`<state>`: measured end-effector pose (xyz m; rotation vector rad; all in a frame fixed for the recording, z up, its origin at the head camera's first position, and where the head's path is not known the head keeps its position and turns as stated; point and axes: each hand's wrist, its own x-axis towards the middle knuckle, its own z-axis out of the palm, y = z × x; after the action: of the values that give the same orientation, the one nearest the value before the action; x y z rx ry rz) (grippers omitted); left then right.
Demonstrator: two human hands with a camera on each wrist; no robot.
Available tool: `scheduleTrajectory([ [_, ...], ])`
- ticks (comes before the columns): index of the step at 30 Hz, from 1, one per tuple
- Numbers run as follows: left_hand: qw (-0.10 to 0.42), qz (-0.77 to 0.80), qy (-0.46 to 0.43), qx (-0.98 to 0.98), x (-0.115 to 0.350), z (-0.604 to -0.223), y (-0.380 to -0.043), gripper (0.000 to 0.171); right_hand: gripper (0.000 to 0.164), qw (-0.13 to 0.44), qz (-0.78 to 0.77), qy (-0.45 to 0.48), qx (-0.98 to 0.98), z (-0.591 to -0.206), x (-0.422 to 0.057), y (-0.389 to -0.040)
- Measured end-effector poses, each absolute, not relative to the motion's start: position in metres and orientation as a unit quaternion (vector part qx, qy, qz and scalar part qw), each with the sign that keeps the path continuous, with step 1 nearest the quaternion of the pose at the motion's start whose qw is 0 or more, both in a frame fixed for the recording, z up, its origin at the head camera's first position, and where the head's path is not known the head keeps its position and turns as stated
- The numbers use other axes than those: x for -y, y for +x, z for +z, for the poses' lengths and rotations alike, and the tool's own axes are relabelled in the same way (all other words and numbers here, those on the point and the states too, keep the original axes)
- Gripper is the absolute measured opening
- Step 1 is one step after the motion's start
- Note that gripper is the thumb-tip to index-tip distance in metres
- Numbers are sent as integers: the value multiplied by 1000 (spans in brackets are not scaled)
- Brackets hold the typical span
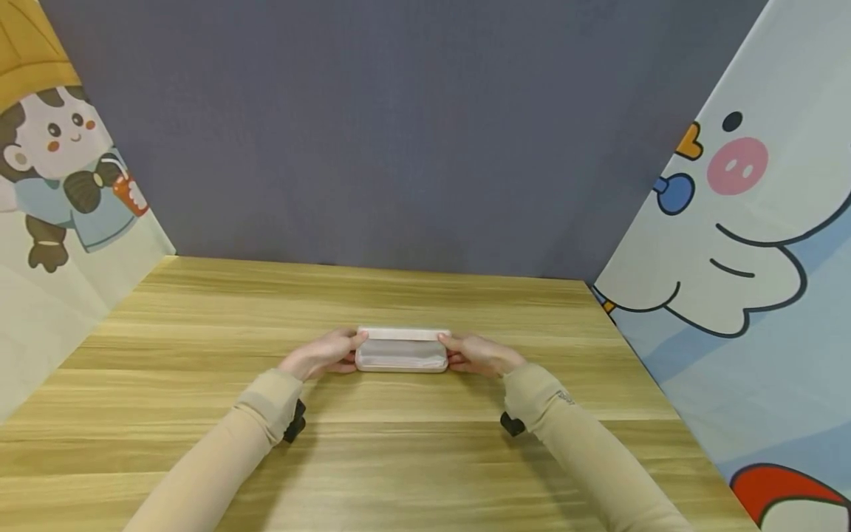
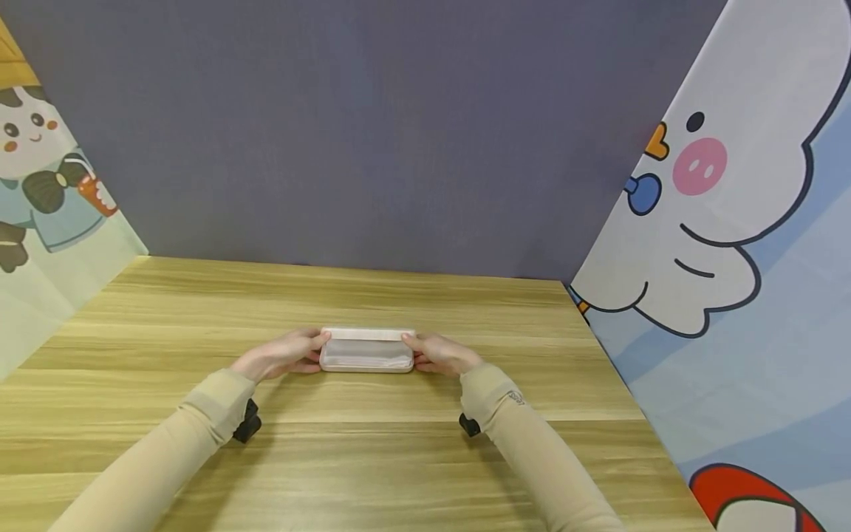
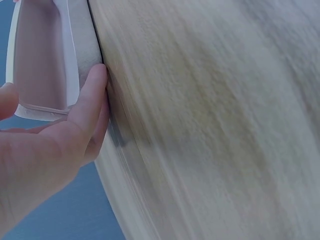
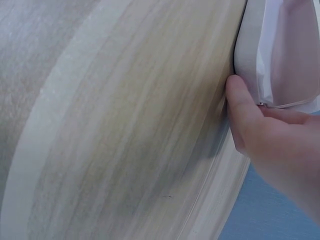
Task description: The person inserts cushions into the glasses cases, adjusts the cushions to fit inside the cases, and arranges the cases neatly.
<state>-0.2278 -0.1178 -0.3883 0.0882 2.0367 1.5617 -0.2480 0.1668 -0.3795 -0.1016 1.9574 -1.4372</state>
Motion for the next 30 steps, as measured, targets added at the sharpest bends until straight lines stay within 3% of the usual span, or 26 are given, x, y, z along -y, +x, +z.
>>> scheduleTrajectory([
  [30,273,583,38,-764,119,-390,-223,54,58,370,-538,-80,-753,-386,-169,-248],
])
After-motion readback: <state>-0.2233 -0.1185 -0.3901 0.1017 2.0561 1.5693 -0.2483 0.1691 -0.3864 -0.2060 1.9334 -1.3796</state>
